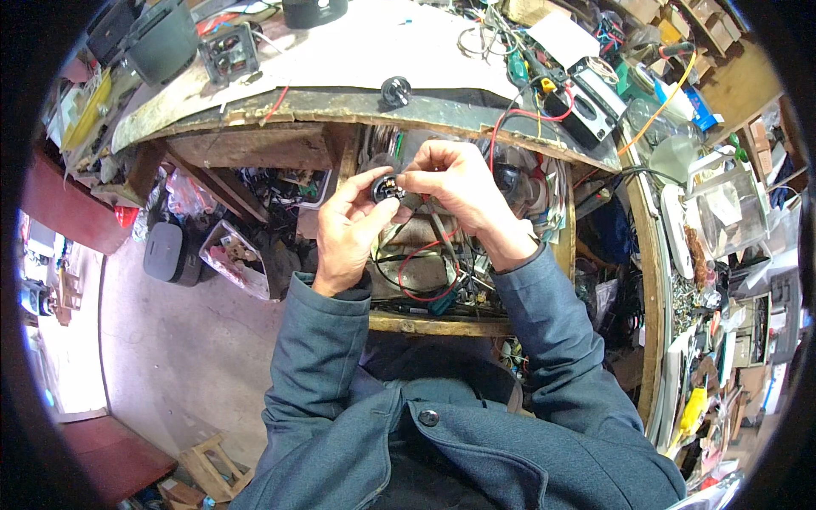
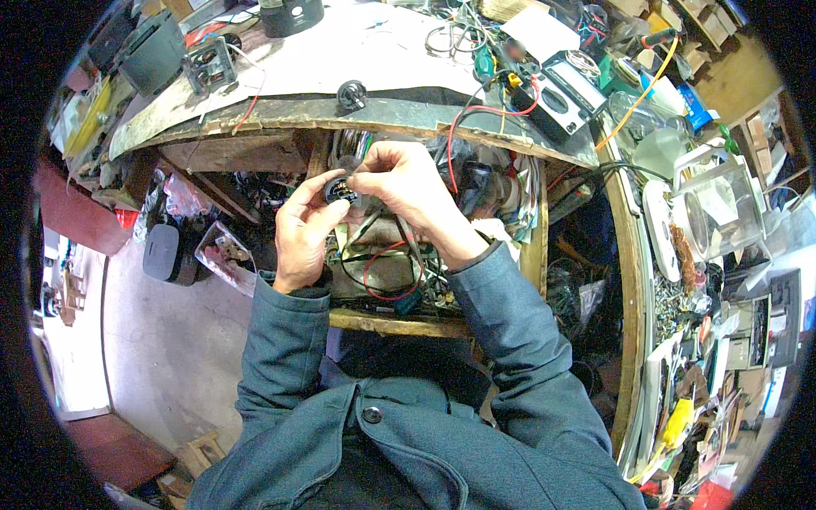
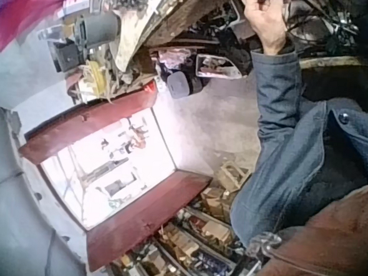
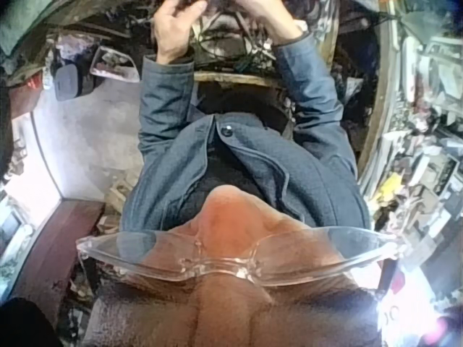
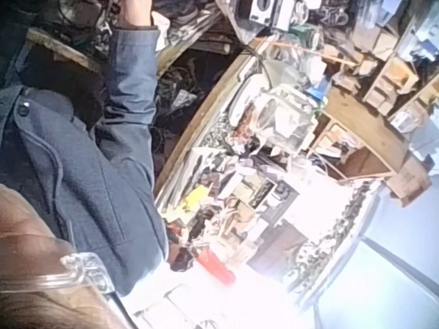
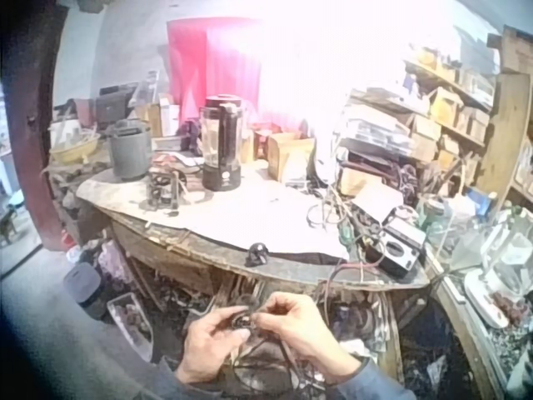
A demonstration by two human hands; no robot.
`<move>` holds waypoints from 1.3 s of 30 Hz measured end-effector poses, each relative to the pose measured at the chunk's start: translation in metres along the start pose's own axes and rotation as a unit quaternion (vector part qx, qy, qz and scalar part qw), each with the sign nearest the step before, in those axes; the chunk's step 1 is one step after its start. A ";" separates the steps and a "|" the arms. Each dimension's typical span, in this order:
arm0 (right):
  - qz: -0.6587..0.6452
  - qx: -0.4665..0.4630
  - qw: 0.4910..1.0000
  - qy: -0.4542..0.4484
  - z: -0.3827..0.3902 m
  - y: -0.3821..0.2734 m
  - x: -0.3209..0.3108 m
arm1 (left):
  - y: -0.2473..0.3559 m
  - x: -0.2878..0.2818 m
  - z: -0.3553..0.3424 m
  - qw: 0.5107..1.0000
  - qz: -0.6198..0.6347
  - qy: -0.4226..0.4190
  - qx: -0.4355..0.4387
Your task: The person manipulates a small black cylindrical electronic component with wires, using a screwdriver and pliers to adjust internal parts. They repeatedly open and close the component, insert and remove wires, and use tools to tighten or reposition elements inside.
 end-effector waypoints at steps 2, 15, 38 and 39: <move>0.009 -0.010 1.000 -0.003 0.000 0.000 0.000 | -0.003 -0.004 -0.001 1.000 -0.004 -0.007 0.007; 0.052 0.008 0.998 -0.039 0.002 -0.002 0.005 | -0.012 -0.015 -0.004 0.996 0.082 0.029 -0.027; 0.046 0.007 0.998 -0.046 0.002 -0.004 0.004 | -0.006 -0.009 -0.002 0.999 0.044 0.021 0.010; 0.049 0.010 0.998 -0.041 0.002 -0.006 0.003 | -0.005 -0.008 -0.002 0.999 0.038 0.020 0.010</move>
Point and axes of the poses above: each hand's wrist, its own z-axis away from the middle knuckle, its own x-axis out of the palm, y = z × x, the point moved 4 cm from there along -z, towards the middle knuckle, and after that the axes turned 5 degrees about -x, right-handed, at the moved point
